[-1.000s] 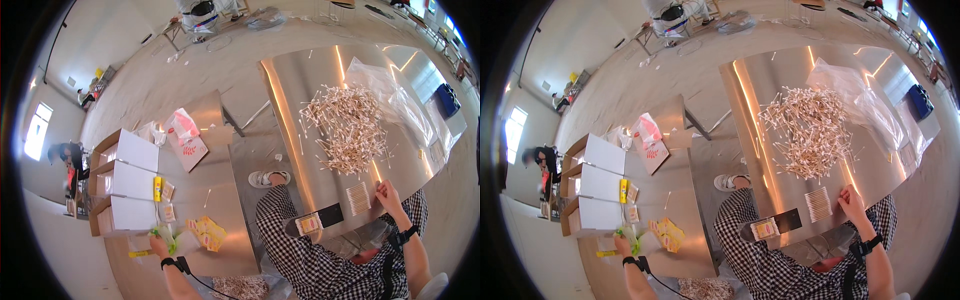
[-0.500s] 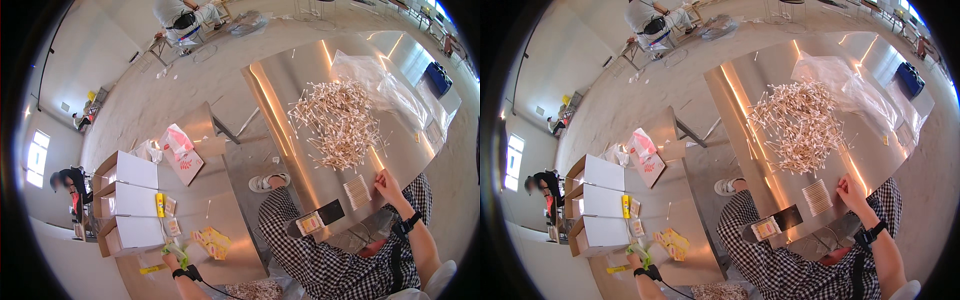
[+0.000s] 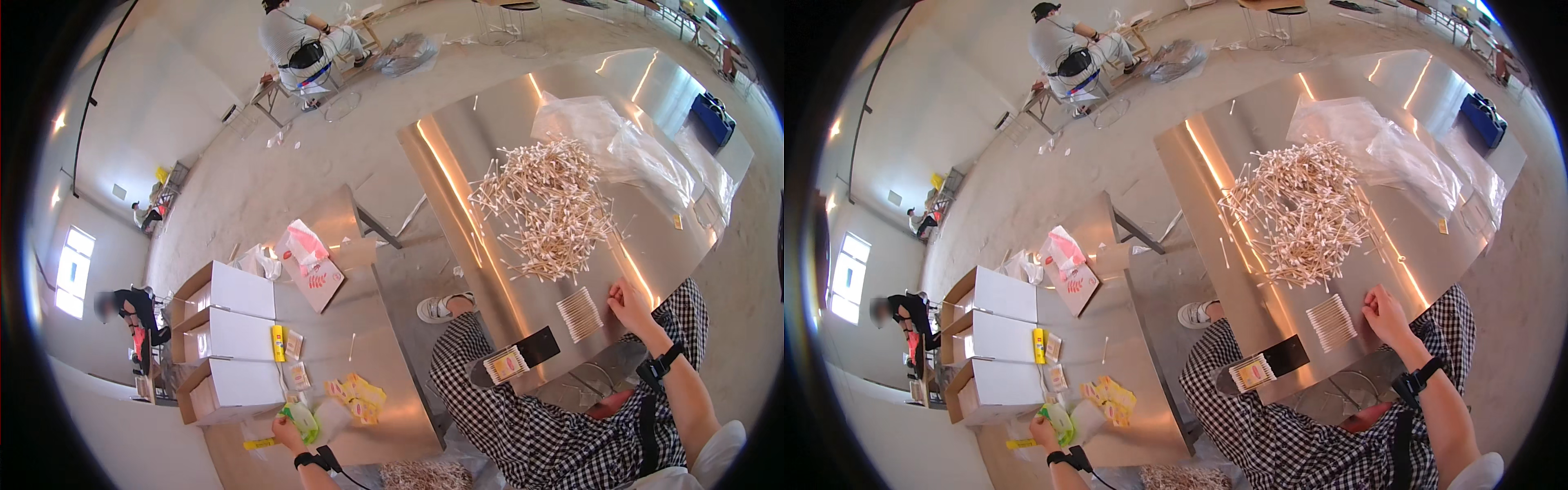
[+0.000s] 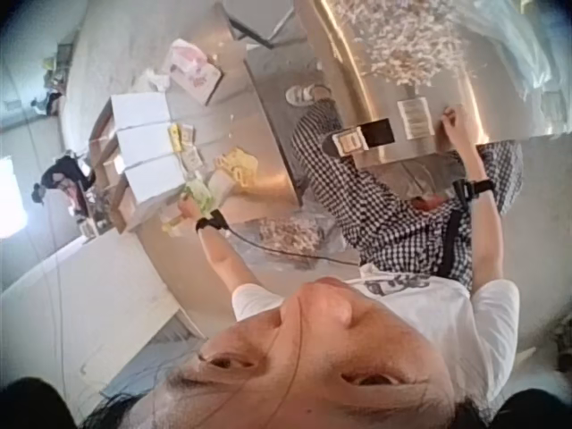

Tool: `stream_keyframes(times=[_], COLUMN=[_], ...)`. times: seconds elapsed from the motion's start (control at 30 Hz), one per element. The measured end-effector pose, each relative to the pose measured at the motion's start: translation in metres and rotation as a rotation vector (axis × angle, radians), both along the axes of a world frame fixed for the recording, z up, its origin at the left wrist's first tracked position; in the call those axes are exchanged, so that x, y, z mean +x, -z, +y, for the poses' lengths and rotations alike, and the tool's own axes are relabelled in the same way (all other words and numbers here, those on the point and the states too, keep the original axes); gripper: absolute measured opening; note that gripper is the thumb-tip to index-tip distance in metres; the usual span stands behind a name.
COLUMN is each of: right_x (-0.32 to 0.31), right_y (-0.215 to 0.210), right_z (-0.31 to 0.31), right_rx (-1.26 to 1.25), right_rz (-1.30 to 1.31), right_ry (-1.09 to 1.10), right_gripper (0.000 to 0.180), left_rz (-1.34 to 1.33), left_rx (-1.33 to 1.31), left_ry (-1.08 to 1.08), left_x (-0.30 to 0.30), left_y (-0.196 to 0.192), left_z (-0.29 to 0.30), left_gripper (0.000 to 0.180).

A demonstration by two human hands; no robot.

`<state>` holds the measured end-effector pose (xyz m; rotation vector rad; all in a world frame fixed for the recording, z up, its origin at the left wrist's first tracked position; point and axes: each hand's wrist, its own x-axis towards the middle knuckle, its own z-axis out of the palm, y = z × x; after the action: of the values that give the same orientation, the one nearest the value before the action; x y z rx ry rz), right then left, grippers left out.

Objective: Organizing and aligning cotton swabs into a neat stack on a metal workspace.

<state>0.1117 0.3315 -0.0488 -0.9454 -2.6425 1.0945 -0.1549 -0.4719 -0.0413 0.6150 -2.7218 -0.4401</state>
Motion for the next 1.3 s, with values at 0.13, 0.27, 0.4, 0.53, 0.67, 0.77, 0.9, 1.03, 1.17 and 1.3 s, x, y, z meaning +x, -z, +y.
stream_keyframes(times=[0.13, 0.27, 0.4, 0.53, 0.67, 0.77, 0.9, 1.03, 1.17, 1.3], right_x=[-0.006, -0.005, -0.004, 0.002, -0.009, -0.008, -0.007, -0.006, -0.006, -0.008], right_y=[-0.002, 0.001, -0.005, -0.006, -0.006, -0.012, -0.012, -0.007, -0.007, -0.013], right_z=[-0.006, -0.008, -0.008, -0.006, -0.014, -0.015, -0.013, -0.014, -0.014, -0.016], right_rx=[-0.047, -0.034, -0.026, 0.006, 0.005, -0.03, -0.026, 0.013, 0.048, -0.025], right_rz=[0.018, 0.036, 0.059, 0.036, 0.004, 0.039, 0.023, 0.059, 0.062, 0.003], right_ry=[-0.01, -0.004, -0.006, 0.031, 0.006, 0.003, 0.012, -0.004, -0.021, -0.002], right_gripper=[0.024, 0.023, 0.021, 0.019, 0.019, 0.019, 0.018, 0.018, 0.018, 0.017], left_rz=[0.054, -0.014, 0.056, -0.17, -0.394, -0.343, -0.247, -0.26, -0.339, -0.432], left_rx=[-0.007, -0.046, -0.118, -0.133, -0.069, -0.087, -0.059, -0.165, -0.235, -0.258], left_ry=[0.128, 0.147, 0.082, 0.076, -0.002, -0.037, -0.003, 0.155, 0.224, 0.193], left_x=[0.006, 0.0, 0.003, 0.007, 0.029, 0.014, 0.003, 0.007, 0.004, 0.011], left_y=[-0.007, -0.004, -0.01, -0.025, -0.071, -0.022, 0.019, 0.01, 0.0, -0.027], left_z=[-0.005, 0.006, 0.008, 0.046, 0.111, 0.031, 0.015, 0.015, 0.019, 0.059], left_gripper=[0.015, 0.017, 0.016, 0.022, 0.031, 0.035, 0.036, 0.03, 0.026, 0.024])
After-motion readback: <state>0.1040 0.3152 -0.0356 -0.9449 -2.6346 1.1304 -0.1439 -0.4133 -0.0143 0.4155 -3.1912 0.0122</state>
